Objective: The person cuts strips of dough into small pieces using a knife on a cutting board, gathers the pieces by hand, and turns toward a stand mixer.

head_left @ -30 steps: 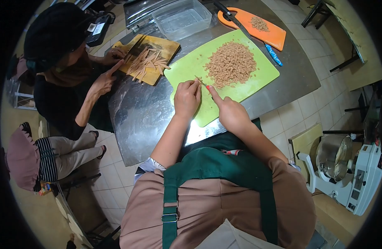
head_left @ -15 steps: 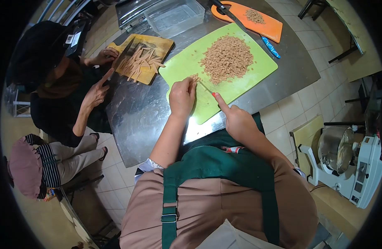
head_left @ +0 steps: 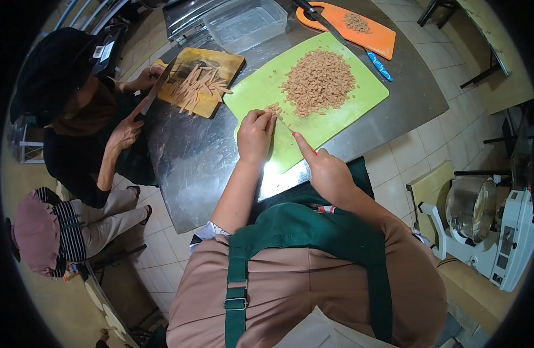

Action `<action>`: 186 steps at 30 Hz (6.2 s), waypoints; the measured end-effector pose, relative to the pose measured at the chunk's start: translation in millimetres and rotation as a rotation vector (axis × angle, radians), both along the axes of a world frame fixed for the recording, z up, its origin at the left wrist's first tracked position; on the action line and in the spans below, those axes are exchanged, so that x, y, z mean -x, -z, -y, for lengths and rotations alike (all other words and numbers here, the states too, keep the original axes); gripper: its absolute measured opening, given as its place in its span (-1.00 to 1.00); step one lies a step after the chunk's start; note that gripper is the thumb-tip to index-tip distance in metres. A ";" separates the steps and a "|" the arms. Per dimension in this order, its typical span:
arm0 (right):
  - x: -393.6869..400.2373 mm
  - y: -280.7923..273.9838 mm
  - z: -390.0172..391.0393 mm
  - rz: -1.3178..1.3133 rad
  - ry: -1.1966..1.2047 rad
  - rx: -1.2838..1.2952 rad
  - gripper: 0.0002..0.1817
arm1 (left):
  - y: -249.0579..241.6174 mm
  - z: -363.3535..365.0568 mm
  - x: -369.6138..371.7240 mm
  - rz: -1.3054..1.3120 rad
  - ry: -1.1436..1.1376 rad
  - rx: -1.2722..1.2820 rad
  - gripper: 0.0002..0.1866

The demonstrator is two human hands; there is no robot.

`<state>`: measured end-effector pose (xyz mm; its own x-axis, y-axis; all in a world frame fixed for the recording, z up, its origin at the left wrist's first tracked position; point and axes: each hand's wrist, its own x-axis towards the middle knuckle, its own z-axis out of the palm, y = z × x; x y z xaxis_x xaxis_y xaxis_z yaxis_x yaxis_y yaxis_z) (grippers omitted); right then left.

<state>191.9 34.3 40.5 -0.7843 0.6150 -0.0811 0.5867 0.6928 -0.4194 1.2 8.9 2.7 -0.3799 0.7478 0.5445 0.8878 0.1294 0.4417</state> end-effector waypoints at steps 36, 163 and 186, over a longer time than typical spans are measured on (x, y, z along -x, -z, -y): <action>26.2 -5.2 -17.3 -0.074 -0.063 0.040 -0.17 | 1.5 6.9 -1.0 -0.036 -0.027 0.008 -0.88; -7.1 -21.6 -0.4 0.072 -0.057 0.081 -0.17 | -2.9 22.2 -2.3 0.078 -0.016 0.017 -0.93; 6.5 -17.5 -1.5 0.179 -0.088 0.125 -0.16 | -0.4 24.4 -1.6 0.041 -0.026 0.045 -0.94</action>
<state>185.4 35.8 58.0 -0.8004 0.5216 -0.2953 0.5994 0.6934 -0.4000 2.8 -15.4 3.1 -0.4208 0.7606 0.4943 0.8652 0.1728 0.4706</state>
